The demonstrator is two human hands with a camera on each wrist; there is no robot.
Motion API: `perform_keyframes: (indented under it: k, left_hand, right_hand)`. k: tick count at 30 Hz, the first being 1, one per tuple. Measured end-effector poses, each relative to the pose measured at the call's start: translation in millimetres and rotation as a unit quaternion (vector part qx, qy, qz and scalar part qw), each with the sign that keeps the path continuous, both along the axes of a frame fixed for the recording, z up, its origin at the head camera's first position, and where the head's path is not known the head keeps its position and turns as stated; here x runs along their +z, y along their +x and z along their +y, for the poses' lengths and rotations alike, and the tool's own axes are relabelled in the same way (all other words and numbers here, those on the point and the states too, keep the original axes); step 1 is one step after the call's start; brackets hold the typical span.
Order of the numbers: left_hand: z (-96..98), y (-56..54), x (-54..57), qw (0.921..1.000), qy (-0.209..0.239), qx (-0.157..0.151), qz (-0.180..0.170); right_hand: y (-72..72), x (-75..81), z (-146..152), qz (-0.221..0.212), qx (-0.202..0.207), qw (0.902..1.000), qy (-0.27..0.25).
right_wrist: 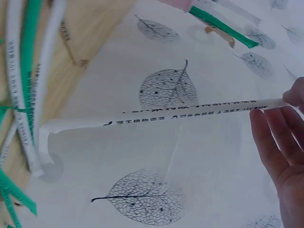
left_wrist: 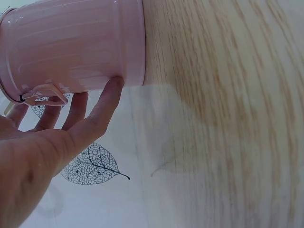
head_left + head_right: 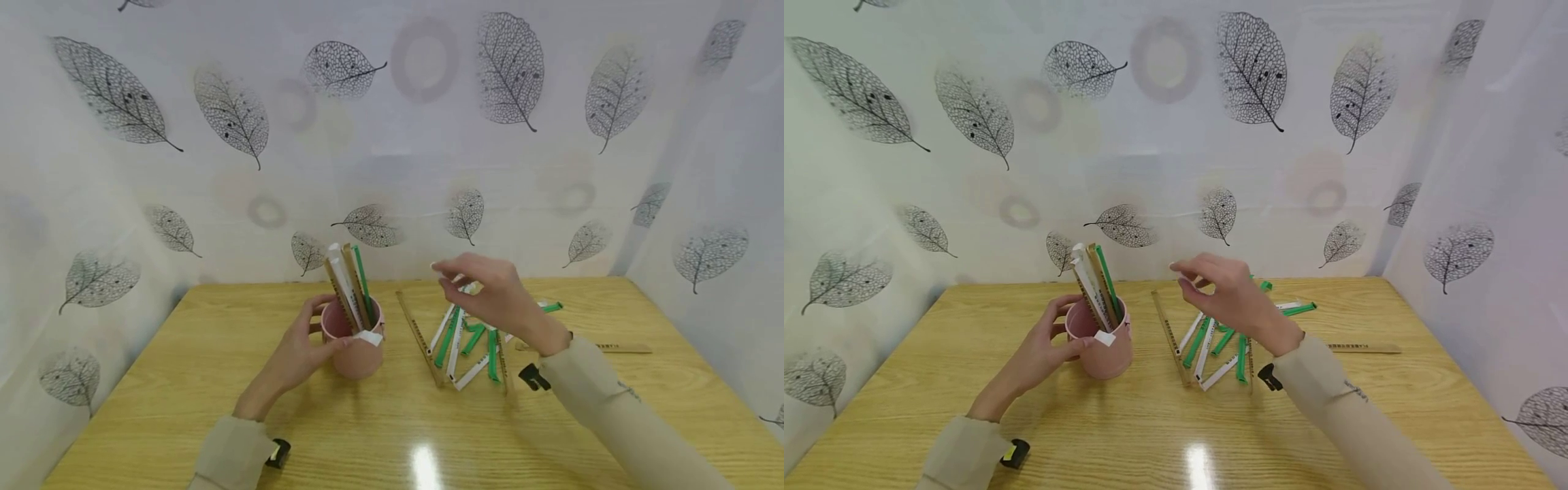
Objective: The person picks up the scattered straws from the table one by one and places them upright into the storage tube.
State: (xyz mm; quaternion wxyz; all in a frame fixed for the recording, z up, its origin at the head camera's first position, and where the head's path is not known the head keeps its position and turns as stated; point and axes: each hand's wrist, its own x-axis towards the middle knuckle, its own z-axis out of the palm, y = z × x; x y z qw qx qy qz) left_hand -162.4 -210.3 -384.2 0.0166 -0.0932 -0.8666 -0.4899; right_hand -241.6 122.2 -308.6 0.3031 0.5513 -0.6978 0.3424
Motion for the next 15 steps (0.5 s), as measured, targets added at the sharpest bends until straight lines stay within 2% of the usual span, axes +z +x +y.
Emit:
perform_keyframes:
  k: [7, 11, 15]
  left_hand:
    - [-1.6, -0.3, -0.9, 1.0, 0.002, 0.0, 0.002]
    - [-2.6, -0.9, -1.4, 1.0, 0.003, -0.003, 0.005]
    - [-3.0, -1.1, -2.4, 0.9999, 0.005, -0.008, 0.009]
  right_hand:
    - [-6.6, 29.1, -20.1, -0.033, -0.03, 0.9934, -0.106]
    - [-8.7, 40.2, -37.4, -0.071, -0.013, 0.9844, -0.16]
    - [-8.3, 48.7, -53.9, -0.088, 0.015, 0.9782, -0.188]
